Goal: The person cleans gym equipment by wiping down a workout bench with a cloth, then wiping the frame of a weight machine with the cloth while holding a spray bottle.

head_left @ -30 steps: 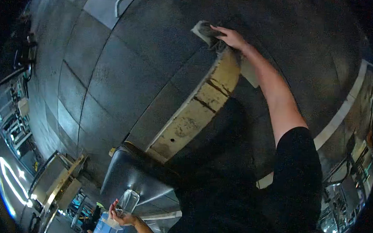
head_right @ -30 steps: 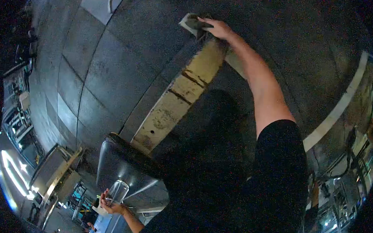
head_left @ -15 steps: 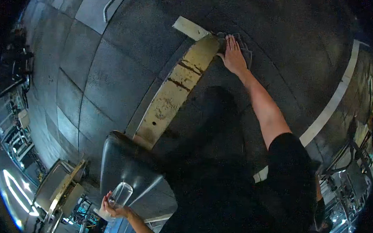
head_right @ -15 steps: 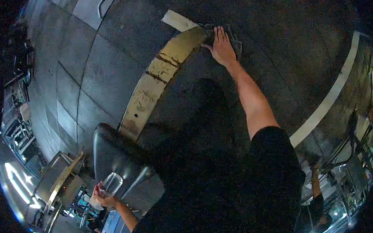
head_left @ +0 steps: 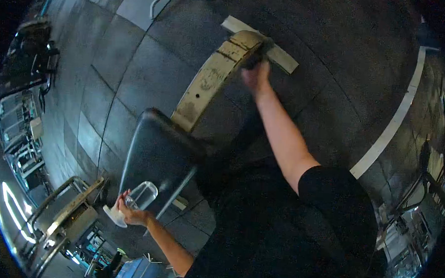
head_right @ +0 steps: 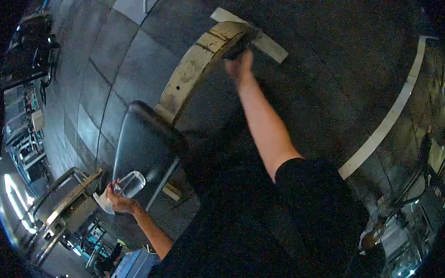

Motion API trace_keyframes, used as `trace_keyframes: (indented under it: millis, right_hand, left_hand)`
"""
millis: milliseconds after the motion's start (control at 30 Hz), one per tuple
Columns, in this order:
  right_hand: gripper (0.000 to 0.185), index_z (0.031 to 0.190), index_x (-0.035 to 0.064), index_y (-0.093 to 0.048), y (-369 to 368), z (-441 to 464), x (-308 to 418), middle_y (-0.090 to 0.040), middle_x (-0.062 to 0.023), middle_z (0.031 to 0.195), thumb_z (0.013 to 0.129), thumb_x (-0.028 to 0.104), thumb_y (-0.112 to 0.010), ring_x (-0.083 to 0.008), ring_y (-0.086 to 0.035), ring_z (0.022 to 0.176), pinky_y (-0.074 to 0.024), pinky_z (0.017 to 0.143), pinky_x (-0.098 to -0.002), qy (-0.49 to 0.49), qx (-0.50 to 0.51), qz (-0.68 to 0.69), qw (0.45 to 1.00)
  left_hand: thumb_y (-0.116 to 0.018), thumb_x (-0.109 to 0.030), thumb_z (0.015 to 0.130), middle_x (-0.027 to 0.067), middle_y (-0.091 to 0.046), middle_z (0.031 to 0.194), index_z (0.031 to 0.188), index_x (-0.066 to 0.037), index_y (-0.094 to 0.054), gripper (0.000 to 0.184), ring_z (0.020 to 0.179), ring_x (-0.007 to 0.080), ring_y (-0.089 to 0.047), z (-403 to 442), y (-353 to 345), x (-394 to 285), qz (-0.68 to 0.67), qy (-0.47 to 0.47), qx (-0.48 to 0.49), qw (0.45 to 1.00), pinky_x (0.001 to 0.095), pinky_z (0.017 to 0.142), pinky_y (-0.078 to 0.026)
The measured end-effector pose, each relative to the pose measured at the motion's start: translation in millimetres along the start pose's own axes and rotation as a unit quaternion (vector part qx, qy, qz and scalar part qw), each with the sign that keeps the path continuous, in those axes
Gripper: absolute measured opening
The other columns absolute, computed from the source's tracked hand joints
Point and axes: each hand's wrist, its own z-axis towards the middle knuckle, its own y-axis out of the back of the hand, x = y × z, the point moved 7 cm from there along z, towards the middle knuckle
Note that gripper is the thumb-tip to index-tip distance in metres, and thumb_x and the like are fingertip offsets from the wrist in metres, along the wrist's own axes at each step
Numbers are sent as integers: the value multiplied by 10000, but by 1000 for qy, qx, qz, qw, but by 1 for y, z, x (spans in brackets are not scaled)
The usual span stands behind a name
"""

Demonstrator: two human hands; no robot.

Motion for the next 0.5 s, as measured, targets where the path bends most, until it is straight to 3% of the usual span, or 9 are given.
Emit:
trace_keyframes:
  millis: [67, 100, 200, 267, 300, 367, 400, 467, 500]
  right_hand:
    - [611, 1440, 96, -528, -62, -53, -62, -579, -112, 1423, 1078, 554, -349, -306, -570, 1273, -461, 1073, -492, -185, 64, 131, 972]
    - [611, 1440, 96, -528, -69, -68, -77, -579, -112, 1423, 1078, 554, -349, -306, -570, 1273, -461, 1073, -492, -193, 68, 133, 970]
    - [630, 1432, 99, -544, -71, -108, -125, -596, -122, 1397, 1069, 566, -328, -291, -566, 1279, -456, 1077, -482, -283, 59, 285, 914]
    - [495, 1383, 67, -579, -31, -142, -128, -600, -73, 1390, 1080, 439, -458, -300, -586, 1255, -461, 1085, -462, -265, 40, 8, 963]
    - [495, 1383, 67, -579, -4, -156, -133, -600, -73, 1390, 1080, 439, -458, -300, -586, 1255, -461, 1085, -462, -267, 42, 6, 963]
    - [528, 1394, 78, -579, 37, -186, -158, -591, -68, 1409, 1063, 480, -492, -308, -588, 1245, -463, 1070, -470, -364, 166, -175, 900]
    - [528, 1394, 78, -579, 15, -187, -142, -591, -68, 1409, 1063, 480, -492, -308, -588, 1245, -463, 1070, -470, -362, 168, -179, 900]
    - [562, 1387, 74, -585, -42, -187, -74, -618, -77, 1386, 1064, 519, -467, -305, -587, 1248, -456, 1075, -483, -291, -42, -10, 956]
    - [592, 1376, 73, -595, -45, -164, -50, -637, -91, 1359, 1034, 548, -513, -324, -595, 1232, -448, 1086, -497, -216, -53, 6, 975]
  left_hand:
    - [-512, -111, 1018, 225, -695, 1035, 1082, 85, -631, 239, 925, 316, -725, -6, -10, -9, -36, 15, -26, 999, 443, 873, -639]
    - [-513, -110, 1017, 219, -692, 1011, 1077, 89, -627, 237, 913, 315, -723, -2, -7, -10, 143, -96, 8, 985, 433, 852, -645]
    - [-531, -102, 1004, 220, -693, 973, 1053, 92, -623, 220, 871, 322, -724, -3, -10, -7, -41, 5, -43, 998, 418, 847, -646]
    - [-550, -117, 990, 217, -695, 967, 1034, 89, -630, 226, 858, 312, -720, -11, -17, -21, -41, 16, -58, 997, 406, 838, -637]
    - [-569, -133, 977, 213, -697, 961, 1015, 87, -636, 233, 844, 303, -717, -15, -20, -24, -45, 28, -66, 996, 393, 829, -627]
    - [-579, -119, 971, 204, -697, 956, 1016, 85, -639, 217, 844, 299, -716, -10, -20, -23, -57, 23, -58, 996, 393, 825, -626]
    - [-570, -104, 972, 204, -697, 947, 1009, 79, -632, 197, 841, 295, -717, -4, -21, -21, -52, 16, -58, 997, 390, 819, -628]
    - [-550, -74, 976, 205, -695, 930, 994, 68, -620, 160, 836, 287, -718, -5, -16, -15, -33, 8, -59, 998, 385, 807, -632]
    - [-550, -74, 976, 205, -695, 930, 994, 68, -620, 160, 836, 287, -718, -8, -14, -14, -29, 13, -58, 998, 385, 807, -632]
